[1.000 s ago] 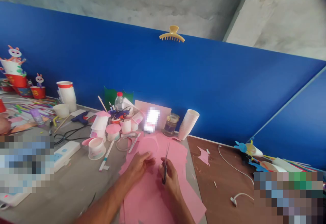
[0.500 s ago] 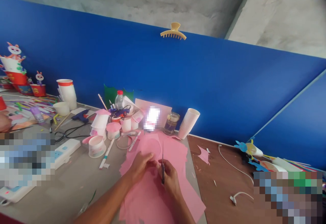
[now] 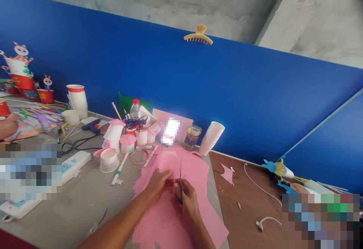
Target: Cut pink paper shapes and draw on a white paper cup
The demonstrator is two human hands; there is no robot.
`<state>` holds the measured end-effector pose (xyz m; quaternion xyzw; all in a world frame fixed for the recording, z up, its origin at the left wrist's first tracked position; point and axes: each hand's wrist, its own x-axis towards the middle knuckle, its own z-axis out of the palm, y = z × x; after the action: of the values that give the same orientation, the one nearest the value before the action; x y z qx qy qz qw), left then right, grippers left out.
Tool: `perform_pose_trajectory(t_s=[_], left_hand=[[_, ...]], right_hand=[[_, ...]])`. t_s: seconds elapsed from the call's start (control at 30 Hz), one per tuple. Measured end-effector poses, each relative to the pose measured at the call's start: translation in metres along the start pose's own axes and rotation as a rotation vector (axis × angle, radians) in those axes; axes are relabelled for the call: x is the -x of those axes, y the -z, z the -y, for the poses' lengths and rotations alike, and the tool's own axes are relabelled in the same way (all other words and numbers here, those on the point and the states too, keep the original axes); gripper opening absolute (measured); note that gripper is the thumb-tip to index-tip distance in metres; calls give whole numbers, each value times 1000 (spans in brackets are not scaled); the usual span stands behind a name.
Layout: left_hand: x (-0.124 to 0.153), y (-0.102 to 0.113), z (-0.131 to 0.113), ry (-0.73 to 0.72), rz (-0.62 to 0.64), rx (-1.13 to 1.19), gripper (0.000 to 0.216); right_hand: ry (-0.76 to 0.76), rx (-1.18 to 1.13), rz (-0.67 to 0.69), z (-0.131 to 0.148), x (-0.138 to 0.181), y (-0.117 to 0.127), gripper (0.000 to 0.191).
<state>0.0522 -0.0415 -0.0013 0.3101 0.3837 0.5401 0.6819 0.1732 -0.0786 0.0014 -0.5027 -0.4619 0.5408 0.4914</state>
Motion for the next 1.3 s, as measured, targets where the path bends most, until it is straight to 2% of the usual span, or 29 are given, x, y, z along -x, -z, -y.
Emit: perform_pose_trajectory(t_s=[0.3, 0.53, 0.8, 1.1, 1.3], left_hand=[[1, 0, -2, -6, -1, -34, 30], [-4, 8, 3, -22, 9, -137, 30], [-4, 9, 3, -59, 16, -156, 33], [-3, 11, 2, -80, 6, -244, 34], [-2, 9, 1, -91, -6, -238, 35]], right_hand=[[2, -10, -33, 6, 0, -1, 42], [19, 43, -50, 8, -2, 3, 48], [11, 72, -28, -2, -8, 8, 50], [12, 105, -1, 10, -4, 8, 48], [36, 94, 0, 6, -5, 11, 45]])
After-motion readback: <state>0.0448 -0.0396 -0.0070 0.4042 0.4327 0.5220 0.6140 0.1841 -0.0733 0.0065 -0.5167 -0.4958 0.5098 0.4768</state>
